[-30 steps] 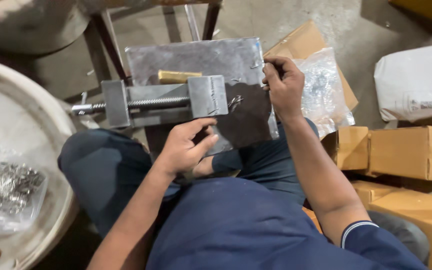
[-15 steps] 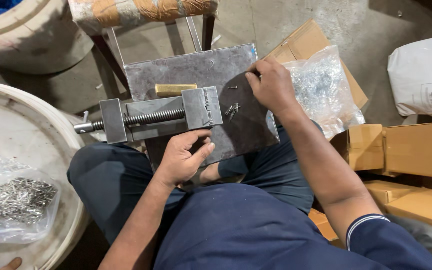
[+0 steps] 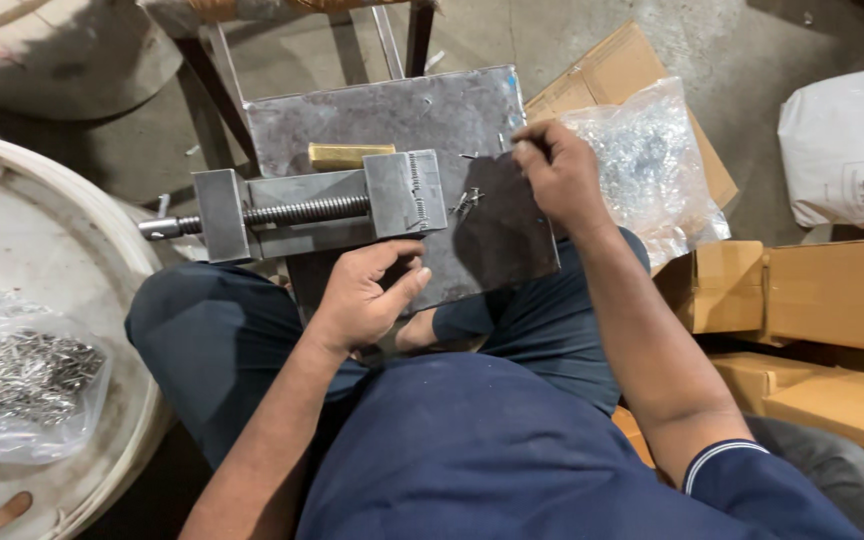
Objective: The person sits cross-legged and uses a manual screw press to bend small metal pins. They pick up individual pins from a plastic bag, insert them into the press, and tighten the screw to bend the metal. The bent pins are then removed and placed on the metal plate.
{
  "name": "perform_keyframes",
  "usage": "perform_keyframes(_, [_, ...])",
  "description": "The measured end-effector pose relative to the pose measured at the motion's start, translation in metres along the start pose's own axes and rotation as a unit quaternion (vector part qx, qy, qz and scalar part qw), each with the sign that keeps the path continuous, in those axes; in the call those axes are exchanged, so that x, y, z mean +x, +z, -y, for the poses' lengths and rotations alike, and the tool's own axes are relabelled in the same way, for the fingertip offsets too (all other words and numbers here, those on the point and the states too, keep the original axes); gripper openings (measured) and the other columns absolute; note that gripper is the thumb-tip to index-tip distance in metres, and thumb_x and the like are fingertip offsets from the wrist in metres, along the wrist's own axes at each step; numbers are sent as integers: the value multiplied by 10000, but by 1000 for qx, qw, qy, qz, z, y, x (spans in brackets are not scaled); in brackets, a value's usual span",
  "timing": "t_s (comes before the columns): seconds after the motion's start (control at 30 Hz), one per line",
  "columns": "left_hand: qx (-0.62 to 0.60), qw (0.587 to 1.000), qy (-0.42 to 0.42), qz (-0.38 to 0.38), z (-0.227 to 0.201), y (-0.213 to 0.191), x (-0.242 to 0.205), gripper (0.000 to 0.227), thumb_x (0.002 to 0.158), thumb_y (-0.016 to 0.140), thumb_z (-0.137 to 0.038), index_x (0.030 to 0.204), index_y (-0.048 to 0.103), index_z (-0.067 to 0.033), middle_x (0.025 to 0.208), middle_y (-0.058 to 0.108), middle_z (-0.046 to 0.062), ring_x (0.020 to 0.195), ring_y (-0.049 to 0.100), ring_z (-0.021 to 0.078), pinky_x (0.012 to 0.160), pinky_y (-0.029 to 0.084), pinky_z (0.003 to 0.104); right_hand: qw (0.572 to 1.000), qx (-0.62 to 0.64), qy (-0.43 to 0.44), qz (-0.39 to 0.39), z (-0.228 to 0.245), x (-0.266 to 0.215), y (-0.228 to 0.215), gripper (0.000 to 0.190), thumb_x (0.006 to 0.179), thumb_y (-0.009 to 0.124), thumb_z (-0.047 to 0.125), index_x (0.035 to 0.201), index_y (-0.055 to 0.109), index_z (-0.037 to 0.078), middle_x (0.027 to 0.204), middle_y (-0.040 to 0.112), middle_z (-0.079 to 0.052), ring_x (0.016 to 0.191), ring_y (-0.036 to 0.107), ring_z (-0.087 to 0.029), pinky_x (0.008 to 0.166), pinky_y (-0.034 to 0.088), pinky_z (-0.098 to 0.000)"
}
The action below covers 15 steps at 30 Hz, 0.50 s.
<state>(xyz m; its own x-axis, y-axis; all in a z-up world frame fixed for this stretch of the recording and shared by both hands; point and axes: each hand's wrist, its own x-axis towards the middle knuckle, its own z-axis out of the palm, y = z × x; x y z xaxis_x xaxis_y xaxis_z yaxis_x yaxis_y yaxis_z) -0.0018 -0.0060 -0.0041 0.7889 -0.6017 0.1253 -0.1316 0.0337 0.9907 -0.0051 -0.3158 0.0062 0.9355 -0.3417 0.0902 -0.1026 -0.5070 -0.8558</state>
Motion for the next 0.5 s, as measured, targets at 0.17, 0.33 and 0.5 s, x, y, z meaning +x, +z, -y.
perform_keyframes(0.17, [10,1000,12,1,0,0,2,275,910,760,-123,1143,705,11,923,732,65,846,689,127,796,559,269,996,42,43,-59,-3,-2,3,137,983,718,126,1041,699,3,871,705,-52,711,622,-98,668,521,-303])
perform_keyframes(0.33, [15,1000,14,1,0,1,0,274,913,760,-122,1144,705,13,923,731,57,842,684,118,790,558,268,971,-173,-155,-58,18,-11,10,117,954,746,109,1043,723,37,951,702,-119,826,704,-257,742,559,-375])
perform_keyframes(0.5, [2,1000,-1,1,1,0,-1,281,917,754,-123,1156,708,19,941,745,60,859,690,116,795,562,261,951,-272,-126,-69,34,-19,17,113,948,748,158,1038,755,91,963,654,-124,864,670,-336,763,538,-425])
